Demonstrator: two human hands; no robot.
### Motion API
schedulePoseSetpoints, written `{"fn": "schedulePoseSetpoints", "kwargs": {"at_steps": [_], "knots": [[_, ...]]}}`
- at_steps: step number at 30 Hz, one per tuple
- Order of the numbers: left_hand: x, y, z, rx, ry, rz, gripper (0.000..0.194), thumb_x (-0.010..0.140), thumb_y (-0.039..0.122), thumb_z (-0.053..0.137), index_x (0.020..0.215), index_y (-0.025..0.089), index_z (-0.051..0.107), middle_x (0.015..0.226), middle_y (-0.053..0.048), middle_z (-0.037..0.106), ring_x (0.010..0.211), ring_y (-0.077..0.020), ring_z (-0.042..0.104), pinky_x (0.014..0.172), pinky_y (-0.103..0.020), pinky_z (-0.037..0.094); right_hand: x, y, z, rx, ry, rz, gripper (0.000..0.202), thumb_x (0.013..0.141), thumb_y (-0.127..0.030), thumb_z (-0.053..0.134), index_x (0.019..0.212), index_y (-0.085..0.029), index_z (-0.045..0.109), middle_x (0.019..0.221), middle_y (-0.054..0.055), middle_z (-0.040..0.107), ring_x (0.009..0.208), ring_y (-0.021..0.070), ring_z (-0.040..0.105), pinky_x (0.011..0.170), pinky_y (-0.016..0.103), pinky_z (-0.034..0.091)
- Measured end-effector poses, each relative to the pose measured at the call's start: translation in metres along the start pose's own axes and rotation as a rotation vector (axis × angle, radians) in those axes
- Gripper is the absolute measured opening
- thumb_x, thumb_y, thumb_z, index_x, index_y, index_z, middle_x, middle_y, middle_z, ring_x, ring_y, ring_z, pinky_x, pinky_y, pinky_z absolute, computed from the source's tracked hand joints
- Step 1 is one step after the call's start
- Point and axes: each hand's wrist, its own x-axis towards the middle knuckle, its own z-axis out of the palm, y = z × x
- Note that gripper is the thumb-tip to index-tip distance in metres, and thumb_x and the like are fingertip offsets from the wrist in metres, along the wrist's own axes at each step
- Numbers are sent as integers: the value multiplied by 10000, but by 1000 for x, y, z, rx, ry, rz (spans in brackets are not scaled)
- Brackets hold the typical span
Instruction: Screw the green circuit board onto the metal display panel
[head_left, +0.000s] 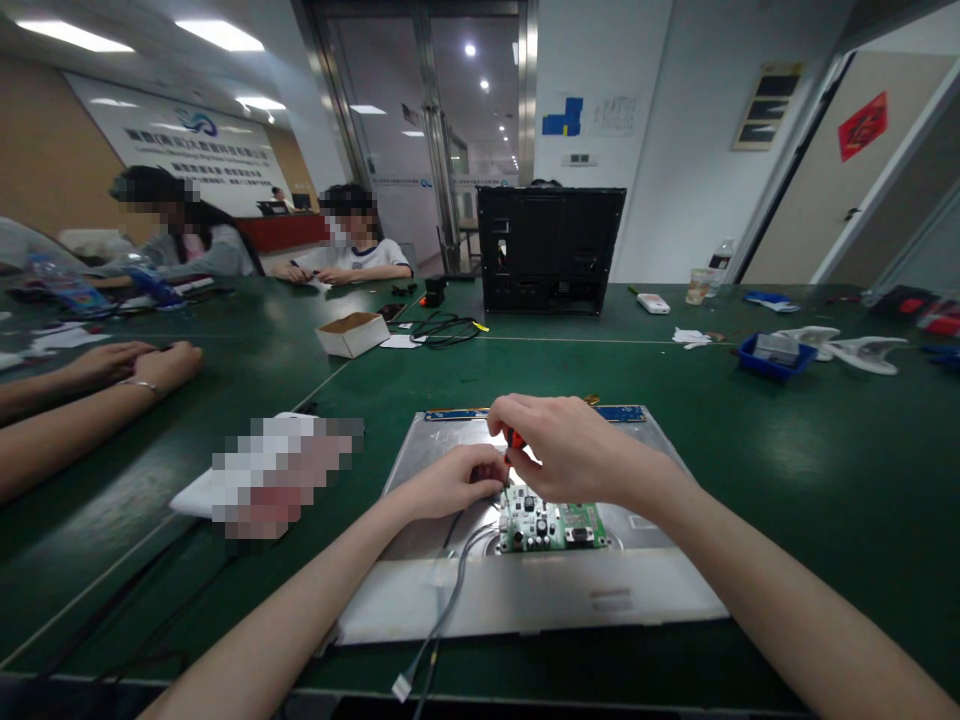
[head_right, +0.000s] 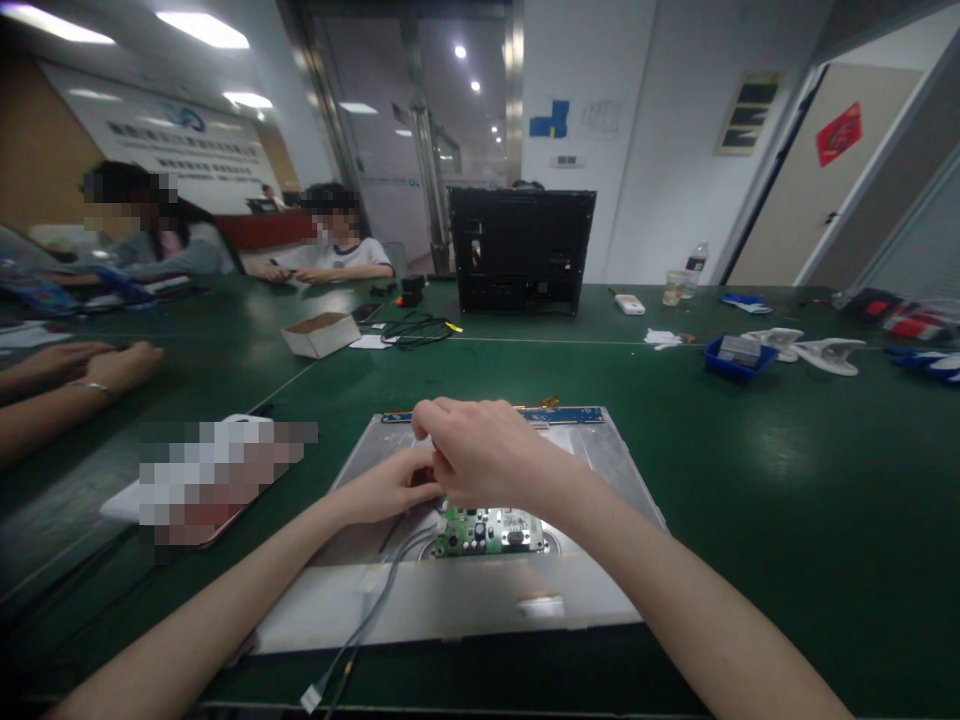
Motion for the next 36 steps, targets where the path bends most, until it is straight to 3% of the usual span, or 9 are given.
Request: {"fn": "schedulePoseSetpoints", "kwargs": {"at_steps": [14,21,29,36], "knots": [[0,-3,2,-46,4,5,78,851,257,613,855,180,627,813,-15,661,770,-196,615,706,-298,494,2,-3,4,-132,47,57,124,956,-220,557,1067,-174,590,956,60,724,696,154,608,523,270,241],[-1,-1,2,-55,0,-38,72,853,216,601,910,185,631,841,-14,684,766,-195,628,704,-303,518,2,-4,7,-161,68,53,193,988,-287,564,1149,-181,569,909,49,733,670,158,622,511,263,227],[-1,-1,2,-33,-11,-45,75,863,201,581,906,186,640,883,-17,701,792,-191,636,734,-299,521,4,-1,9,-277,95,94,295,1046,-454,456,1018,-208,615,690,15,669,544,138,512,519,272,184],[-2,-1,3,-26,18,-55,80,852,211,596,907,176,642,849,-25,684,773,-192,622,694,-289,510,9,3,17,-245,121,113,197,1014,-339,454,1049,-219,606,752,16,689,577,134,508,543,279,163]]}}
